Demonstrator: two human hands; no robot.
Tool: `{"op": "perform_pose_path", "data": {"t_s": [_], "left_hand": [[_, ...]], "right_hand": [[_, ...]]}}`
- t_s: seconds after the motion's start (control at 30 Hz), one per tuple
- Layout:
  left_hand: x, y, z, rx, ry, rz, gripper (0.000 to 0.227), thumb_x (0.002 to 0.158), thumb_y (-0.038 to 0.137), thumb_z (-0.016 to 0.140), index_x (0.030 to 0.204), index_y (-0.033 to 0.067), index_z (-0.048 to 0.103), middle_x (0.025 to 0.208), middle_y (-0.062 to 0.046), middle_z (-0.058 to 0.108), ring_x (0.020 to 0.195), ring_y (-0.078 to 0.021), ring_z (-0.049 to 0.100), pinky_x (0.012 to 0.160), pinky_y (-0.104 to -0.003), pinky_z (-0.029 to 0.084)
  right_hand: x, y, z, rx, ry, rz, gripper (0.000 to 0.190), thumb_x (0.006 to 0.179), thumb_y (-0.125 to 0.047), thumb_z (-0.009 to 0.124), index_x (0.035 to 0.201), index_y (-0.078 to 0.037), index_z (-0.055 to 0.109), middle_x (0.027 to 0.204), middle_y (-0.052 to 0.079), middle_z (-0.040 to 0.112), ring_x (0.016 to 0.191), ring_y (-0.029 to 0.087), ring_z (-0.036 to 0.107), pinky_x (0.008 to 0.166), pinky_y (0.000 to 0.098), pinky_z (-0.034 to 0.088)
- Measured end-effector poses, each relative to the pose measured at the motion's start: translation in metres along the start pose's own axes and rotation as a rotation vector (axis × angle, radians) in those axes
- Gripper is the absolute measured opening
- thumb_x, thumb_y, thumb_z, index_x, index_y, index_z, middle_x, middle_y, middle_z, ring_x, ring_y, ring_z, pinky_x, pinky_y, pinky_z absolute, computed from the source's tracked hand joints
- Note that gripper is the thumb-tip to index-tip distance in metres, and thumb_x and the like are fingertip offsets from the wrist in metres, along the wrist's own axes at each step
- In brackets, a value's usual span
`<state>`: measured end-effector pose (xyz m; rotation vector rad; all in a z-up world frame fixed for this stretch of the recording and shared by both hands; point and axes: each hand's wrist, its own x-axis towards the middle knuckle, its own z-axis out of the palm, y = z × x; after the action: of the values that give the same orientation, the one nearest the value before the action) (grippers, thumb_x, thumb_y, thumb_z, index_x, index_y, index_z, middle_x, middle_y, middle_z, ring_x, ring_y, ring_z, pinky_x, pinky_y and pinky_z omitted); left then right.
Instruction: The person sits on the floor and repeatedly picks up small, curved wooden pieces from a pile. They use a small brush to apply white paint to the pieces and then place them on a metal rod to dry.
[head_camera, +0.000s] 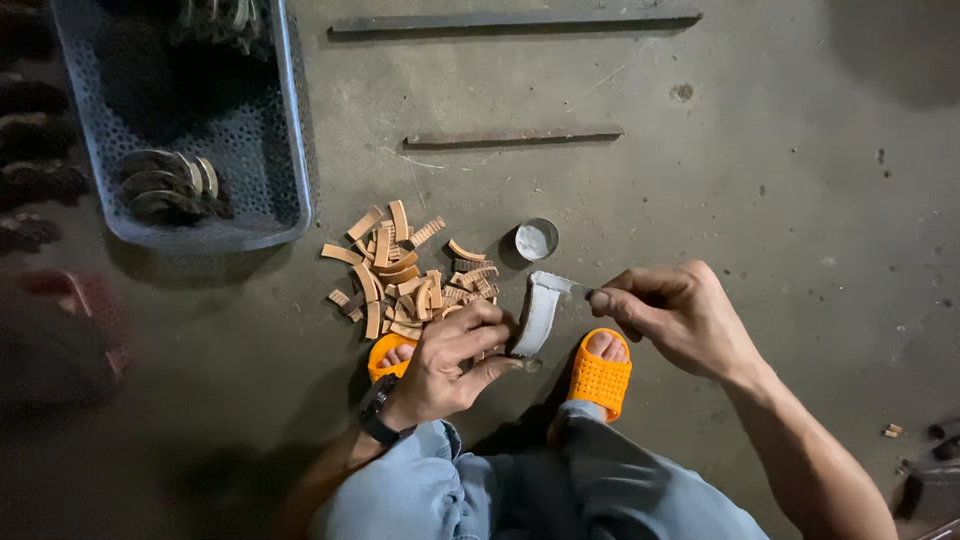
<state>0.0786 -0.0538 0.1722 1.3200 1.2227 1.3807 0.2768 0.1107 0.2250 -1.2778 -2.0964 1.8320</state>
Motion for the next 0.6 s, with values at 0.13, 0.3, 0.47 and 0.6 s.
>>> {"op": "perform_pose_path", "data": {"t_s": [0.13, 0.3, 0.47, 0.6], "left_hand": [[0.004, 0.001, -0.001, -0.015, 0.008, -0.014, 0.015, 0.087, 0.014, 0.071, 0.090, 0.0006, 0.066, 0.087, -0.012, 0.059, 0.071, -0.0247, 0.060, 0.067, -0.035, 0.052], [0.011, 0.004, -0.003, -0.198, 0.037, -0.070, 0.016, 0.085, 0.010, 0.072, 0.096, -0.0022, 0.069, 0.088, -0.013, 0.058, 0.077, -0.0203, 0.054, 0.067, -0.035, 0.048], [0.005, -0.009, 0.007, -0.267, 0.037, -0.093, 0.012, 0.085, 0.007, 0.072, 0.089, -0.0038, 0.067, 0.087, -0.014, 0.057, 0.075, -0.0205, 0.054, 0.067, -0.033, 0.048], [0.013, -0.010, 0.008, -0.212, 0.042, -0.099, 0.015, 0.086, 0.006, 0.071, 0.080, -0.0031, 0.062, 0.084, -0.014, 0.054, 0.072, -0.0213, 0.053, 0.065, -0.033, 0.048]], "right_hand": [[-0.003, 0.023, 0.011, 0.106, 0.176, -0.032, 0.018, 0.086, -0.010, 0.069, 0.069, -0.005, 0.073, 0.042, 0.004, 0.059, 0.036, 0.011, 0.047, 0.038, 0.0245, 0.040], [-0.016, 0.033, 0.039, -0.326, 0.429, -0.809, 0.017, 0.075, 0.004, 0.069, 0.088, -0.004, 0.075, 0.058, 0.006, 0.063, 0.040, 0.015, 0.052, 0.039, 0.0222, 0.043], [-0.001, 0.069, 0.048, -0.524, 0.603, -0.754, 0.027, 0.073, 0.010, 0.070, 0.097, -0.002, 0.075, 0.066, 0.010, 0.063, 0.044, 0.021, 0.054, 0.044, 0.0272, 0.048], [0.020, 0.091, 0.037, -0.141, 0.728, -0.464, 0.008, 0.086, 0.007, 0.069, 0.087, -0.001, 0.071, 0.065, 0.008, 0.068, 0.046, 0.018, 0.059, 0.046, 0.0259, 0.047]]}}
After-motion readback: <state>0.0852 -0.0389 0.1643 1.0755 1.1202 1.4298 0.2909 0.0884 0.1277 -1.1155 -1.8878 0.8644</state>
